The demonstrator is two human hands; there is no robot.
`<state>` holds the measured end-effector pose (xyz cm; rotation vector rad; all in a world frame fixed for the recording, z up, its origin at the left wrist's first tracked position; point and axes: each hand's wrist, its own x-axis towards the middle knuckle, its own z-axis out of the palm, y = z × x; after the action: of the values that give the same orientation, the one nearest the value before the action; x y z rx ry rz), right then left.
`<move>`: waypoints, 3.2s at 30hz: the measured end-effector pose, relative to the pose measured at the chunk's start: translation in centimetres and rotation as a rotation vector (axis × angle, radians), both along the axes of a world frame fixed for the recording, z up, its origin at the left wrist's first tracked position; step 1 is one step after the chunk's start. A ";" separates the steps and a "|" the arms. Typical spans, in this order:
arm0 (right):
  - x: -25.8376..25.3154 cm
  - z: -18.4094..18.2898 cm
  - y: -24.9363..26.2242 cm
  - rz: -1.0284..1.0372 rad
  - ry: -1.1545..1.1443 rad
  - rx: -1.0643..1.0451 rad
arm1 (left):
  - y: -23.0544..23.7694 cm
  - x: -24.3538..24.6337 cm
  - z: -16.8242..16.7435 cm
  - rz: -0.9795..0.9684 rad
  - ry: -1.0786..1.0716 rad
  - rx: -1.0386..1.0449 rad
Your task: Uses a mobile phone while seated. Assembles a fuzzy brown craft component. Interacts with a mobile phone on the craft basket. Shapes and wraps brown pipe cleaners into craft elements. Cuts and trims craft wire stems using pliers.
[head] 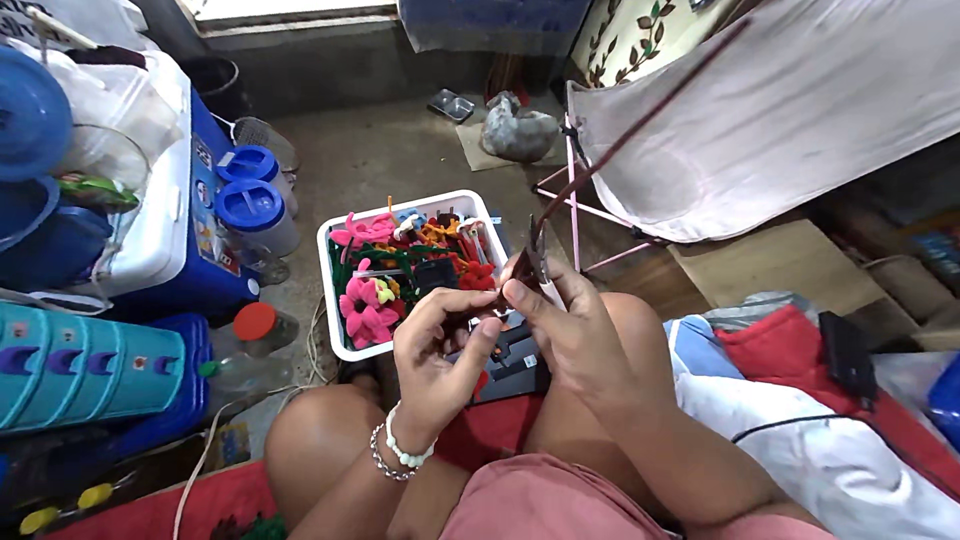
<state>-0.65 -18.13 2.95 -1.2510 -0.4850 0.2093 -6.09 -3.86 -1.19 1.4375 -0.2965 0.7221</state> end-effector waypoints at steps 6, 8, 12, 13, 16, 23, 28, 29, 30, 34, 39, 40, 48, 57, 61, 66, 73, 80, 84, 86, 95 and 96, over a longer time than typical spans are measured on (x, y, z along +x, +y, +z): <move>-0.2 0.2 0.0 -0.041 -0.158 -0.078 | -0.4 0.0 0.0 0.101 -0.041 0.028; -0.3 0.2 -0.1 -0.069 -0.223 -0.110 | -0.4 -0.1 0.0 0.122 -0.048 0.037; -0.4 0.2 -0.2 -0.158 -0.423 -0.174 | -0.4 -0.3 0.2 0.131 -0.055 0.040; -0.4 0.2 -0.2 -0.177 -0.470 -0.185 | -0.4 -0.3 0.2 0.137 -0.062 0.038; -0.8 0.3 -0.2 -0.219 -0.541 -0.200 | -0.5 -0.5 0.3 0.171 -0.094 0.045; -1.5 -0.2 0.2 -0.244 -0.600 -0.187 | -0.7 -0.9 0.5 0.208 -0.100 0.003; -1.1 -0.8 0.9 -0.286 -0.611 -0.198 | -1.2 -0.8 0.5 0.078 0.045 -0.217; -0.8 -0.9 1.0 -0.295 -0.607 -0.212 | -1.3 -0.8 0.4 0.033 0.087 -0.255; -0.5 -0.9 1.0 -0.305 -0.597 -0.232 | -1.2 -0.6 0.4 -0.009 0.127 -0.276; 1.3 -0.2 0.3 -0.258 -0.563 -0.354 | -0.3 -0.2 0.5 -0.163 0.227 -0.255; 2.6 0.8 -0.5 -0.165 -0.585 -0.484 | 0.5 -0.1 0.9 -0.149 0.262 -0.227; 2.6 0.9 -0.5 -0.151 -0.587 -0.496 | 0.6 0.0 0.9 -0.147 0.270 -0.204; 3.0 1.5 -0.4 -0.103 -0.638 -0.550 | 1.1 -0.1 1.1 -0.303 0.366 -0.296; 3.4 1.0 -0.2 -0.092 -0.637 -0.601 | 0.9 0.4 0.4 -0.071 0.253 0.101; 3.5 0.4 -0.2 -0.092 -0.620 -0.585 | 1.1 0.5 0.0 0.002 0.225 0.192; 3.4 0.3 -0.4 -0.112 -0.622 -0.550 | 1.0 0.4 0.3 -0.090 0.245 0.089; 2.7 0.5 -0.9 -0.086 -0.627 -0.489 | 0.2 -0.1 0.8 -0.126 0.308 0.003; 1.1 1.4 -5.7 -0.108 -0.823 -0.542 | -2.4 -2.5 3.0 -0.089 0.310 -0.187; -1.2 0.0 -8.2 -0.233 -1.062 -0.652 | -4.0 -5.8 3.3 -0.052 0.334 -0.307; -2.2 -0.4 -8.8 -0.274 -1.137 -0.689 | -4.9 -7.3 3.3 -0.032 0.328 -0.306; -5.2 -0.1 -10.5 -0.298 -1.252 -0.681 | -8.3 -11.1 3.4 0.114 0.229 -0.118; -5.4 -0.1 -10.7 -0.295 -1.267 -0.675 | -8.5 -11.3 3.5 0.140 0.222 -0.080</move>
<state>-6.03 -28.82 2.90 -2.0238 -1.3617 -0.7985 -17.42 -12.38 2.29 1.4566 0.0052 0.6717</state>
